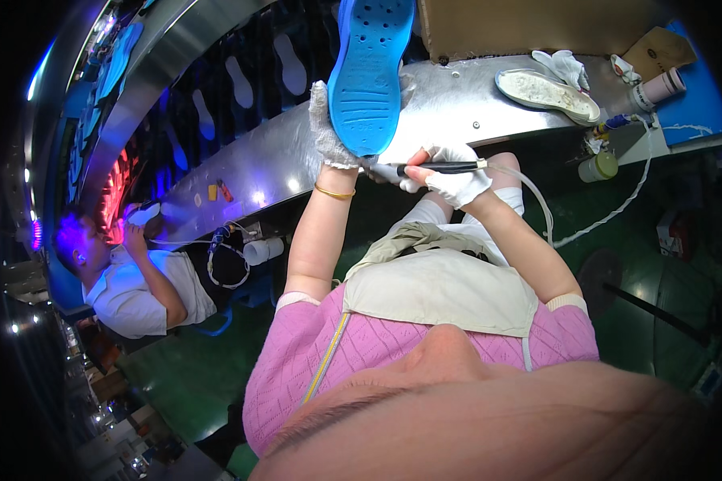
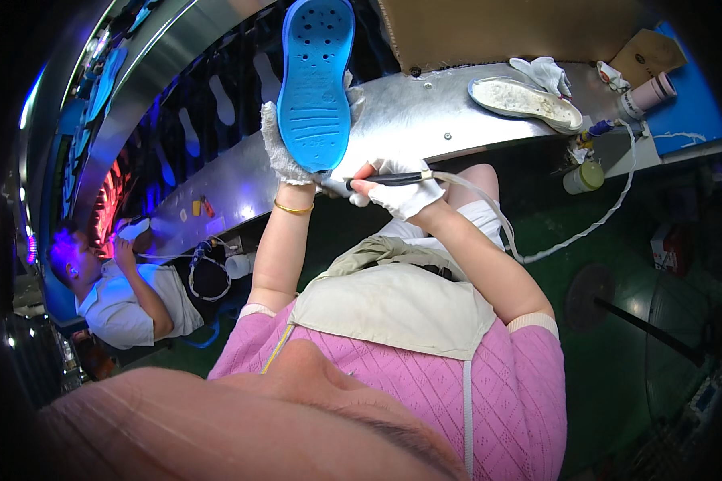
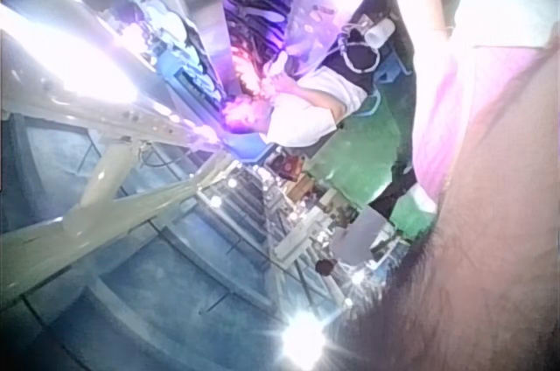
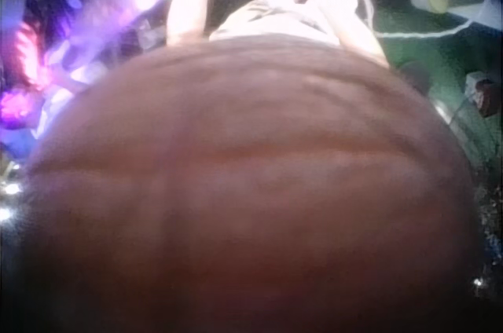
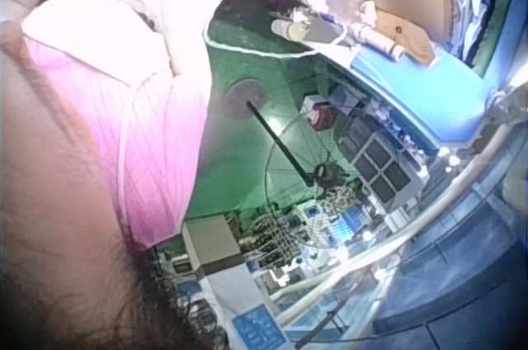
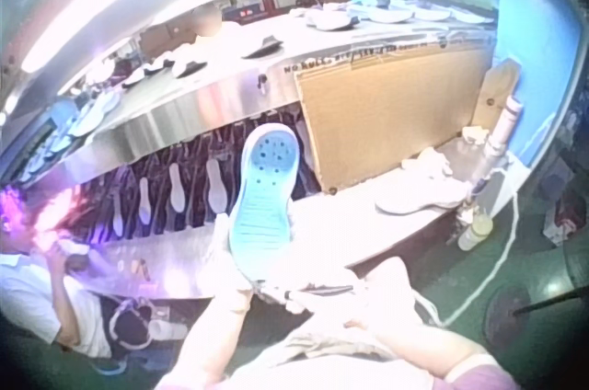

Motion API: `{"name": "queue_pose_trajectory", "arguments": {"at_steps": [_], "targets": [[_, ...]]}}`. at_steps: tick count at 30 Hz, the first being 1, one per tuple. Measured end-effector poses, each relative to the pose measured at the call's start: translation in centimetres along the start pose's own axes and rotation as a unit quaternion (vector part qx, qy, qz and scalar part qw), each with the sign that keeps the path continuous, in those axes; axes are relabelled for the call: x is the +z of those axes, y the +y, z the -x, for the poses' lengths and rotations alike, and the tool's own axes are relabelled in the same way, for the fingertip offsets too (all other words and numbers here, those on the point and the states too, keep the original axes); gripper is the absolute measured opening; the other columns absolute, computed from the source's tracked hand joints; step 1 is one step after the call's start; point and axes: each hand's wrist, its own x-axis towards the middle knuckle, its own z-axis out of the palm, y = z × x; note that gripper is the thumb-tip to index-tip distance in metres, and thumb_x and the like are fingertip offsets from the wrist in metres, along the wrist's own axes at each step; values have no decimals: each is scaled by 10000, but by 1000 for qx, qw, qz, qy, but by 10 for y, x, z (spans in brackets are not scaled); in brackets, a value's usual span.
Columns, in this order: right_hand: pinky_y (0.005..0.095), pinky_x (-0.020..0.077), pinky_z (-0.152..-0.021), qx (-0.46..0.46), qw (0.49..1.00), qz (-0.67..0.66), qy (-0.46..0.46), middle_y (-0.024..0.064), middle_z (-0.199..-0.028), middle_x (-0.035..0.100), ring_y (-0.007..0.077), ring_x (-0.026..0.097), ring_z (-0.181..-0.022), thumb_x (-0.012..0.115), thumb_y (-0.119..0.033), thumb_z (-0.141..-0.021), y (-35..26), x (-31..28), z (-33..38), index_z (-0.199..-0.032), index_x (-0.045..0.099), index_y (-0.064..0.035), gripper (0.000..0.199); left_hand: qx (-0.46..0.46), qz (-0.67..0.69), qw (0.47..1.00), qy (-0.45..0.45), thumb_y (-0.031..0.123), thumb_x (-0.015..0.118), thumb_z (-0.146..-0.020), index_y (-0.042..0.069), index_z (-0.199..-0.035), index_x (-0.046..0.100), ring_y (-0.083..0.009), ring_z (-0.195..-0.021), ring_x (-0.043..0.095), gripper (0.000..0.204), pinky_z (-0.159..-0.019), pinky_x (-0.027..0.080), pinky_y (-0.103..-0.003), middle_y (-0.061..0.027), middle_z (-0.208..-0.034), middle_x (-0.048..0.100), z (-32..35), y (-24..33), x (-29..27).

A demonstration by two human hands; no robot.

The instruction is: The person picks up shoe soles one at a time from a conveyor belt and coats them with adhesive using a handheld brush applicator.

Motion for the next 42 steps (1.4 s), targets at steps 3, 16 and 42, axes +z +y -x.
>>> {"name": "queue_pose_trajectory", "arguments": {"at_steps": [3, 16, 42], "targets": [[254, 545, -676, 35, 988, -152, 7, 93, -823, 650, 155, 672, -744, 668, -53, -853, -4, -4, 2, -901, 604, -13, 89, -31, -10, 999, 24, 572, 502, -911, -11, -1336, 484, -337, -1082, 615, 722, -943, 510, -466, -209, -1262, 583, -4, 7, -6], [209, 469, -504, -116, 987, 93, -55, 47, -915, 635, 65, 544, -590, 683, 38, -807, -11, -12, -21, -919, 606, -49, 161, -171, -150, 965, 127, 357, 612, -917, -14, -1057, 632, -285, -811, 697, 398, -714, 603, -381, -205, -964, 681, -24, 21, -3], [223, 517, -633, -75, 995, -1, 62, 38, -795, 670, 91, 634, -684, 704, -48, -843, -2, 7, -5, -939, 662, -33, 106, -85, 46, 995, 23, 601, 424, -917, -8, -1352, 458, -381, -1082, 607, 749, -955, 495, -493, -234, -1260, 576, -14, -22, -22]]}}
